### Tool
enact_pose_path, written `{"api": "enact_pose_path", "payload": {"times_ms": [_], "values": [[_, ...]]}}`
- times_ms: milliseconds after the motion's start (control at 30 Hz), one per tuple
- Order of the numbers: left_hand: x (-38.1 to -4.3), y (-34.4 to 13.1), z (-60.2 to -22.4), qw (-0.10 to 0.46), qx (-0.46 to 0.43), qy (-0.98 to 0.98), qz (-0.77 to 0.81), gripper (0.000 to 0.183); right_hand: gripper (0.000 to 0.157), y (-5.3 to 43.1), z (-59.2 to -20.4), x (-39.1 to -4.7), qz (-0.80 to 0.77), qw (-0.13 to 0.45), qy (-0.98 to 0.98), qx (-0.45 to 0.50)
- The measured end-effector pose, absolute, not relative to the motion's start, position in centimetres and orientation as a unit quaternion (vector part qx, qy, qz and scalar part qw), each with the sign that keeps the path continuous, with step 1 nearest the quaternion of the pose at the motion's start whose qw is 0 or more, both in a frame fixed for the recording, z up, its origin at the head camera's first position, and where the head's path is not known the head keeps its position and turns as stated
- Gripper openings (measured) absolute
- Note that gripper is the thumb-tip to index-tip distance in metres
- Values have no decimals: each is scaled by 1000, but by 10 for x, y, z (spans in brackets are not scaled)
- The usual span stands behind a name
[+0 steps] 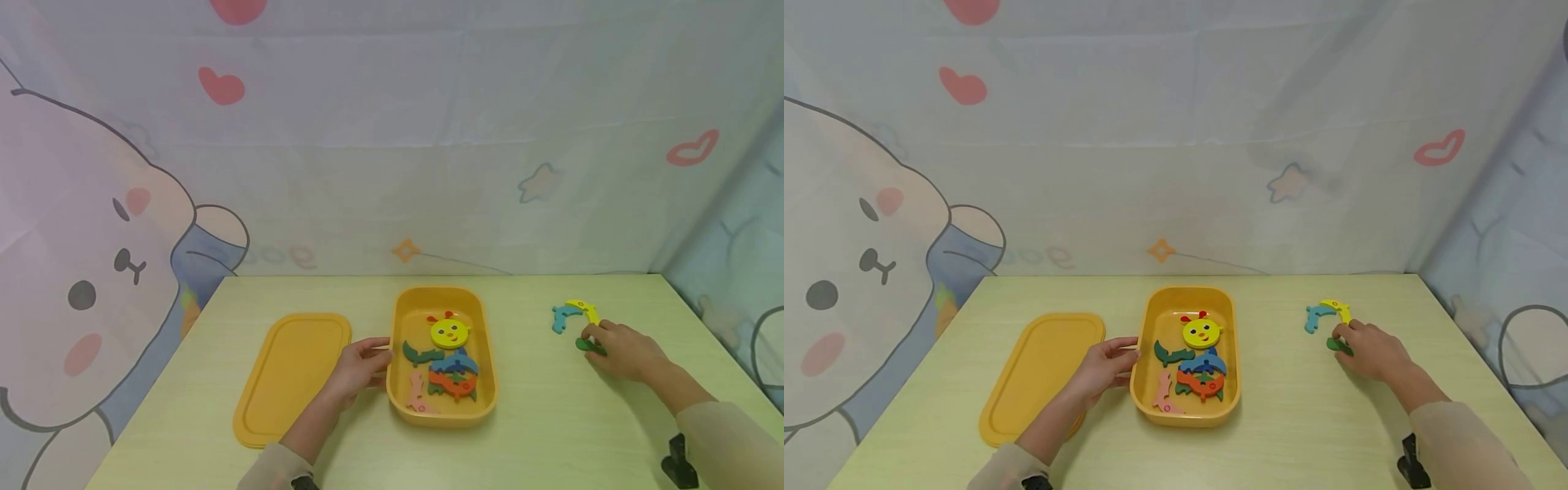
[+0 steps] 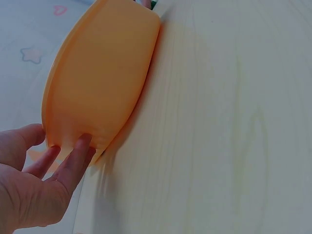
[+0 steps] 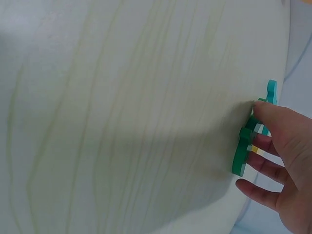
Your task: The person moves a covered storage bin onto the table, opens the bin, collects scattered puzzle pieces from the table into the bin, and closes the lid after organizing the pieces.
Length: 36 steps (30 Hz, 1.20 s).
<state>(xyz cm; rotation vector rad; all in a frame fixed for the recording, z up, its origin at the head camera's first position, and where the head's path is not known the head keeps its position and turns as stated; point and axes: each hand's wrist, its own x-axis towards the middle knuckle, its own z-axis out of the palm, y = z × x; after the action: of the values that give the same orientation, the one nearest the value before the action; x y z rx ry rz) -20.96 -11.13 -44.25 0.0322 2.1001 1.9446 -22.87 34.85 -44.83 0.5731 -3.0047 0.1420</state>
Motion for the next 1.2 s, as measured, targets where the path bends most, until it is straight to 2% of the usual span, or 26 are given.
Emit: {"api": "enact_pose_path", "payload": {"times_ms": [1200], "values": [[-211, -111, -443, 138, 15, 728, 671, 43, 20, 347, -450, -225, 54, 46, -980, 187]]}}
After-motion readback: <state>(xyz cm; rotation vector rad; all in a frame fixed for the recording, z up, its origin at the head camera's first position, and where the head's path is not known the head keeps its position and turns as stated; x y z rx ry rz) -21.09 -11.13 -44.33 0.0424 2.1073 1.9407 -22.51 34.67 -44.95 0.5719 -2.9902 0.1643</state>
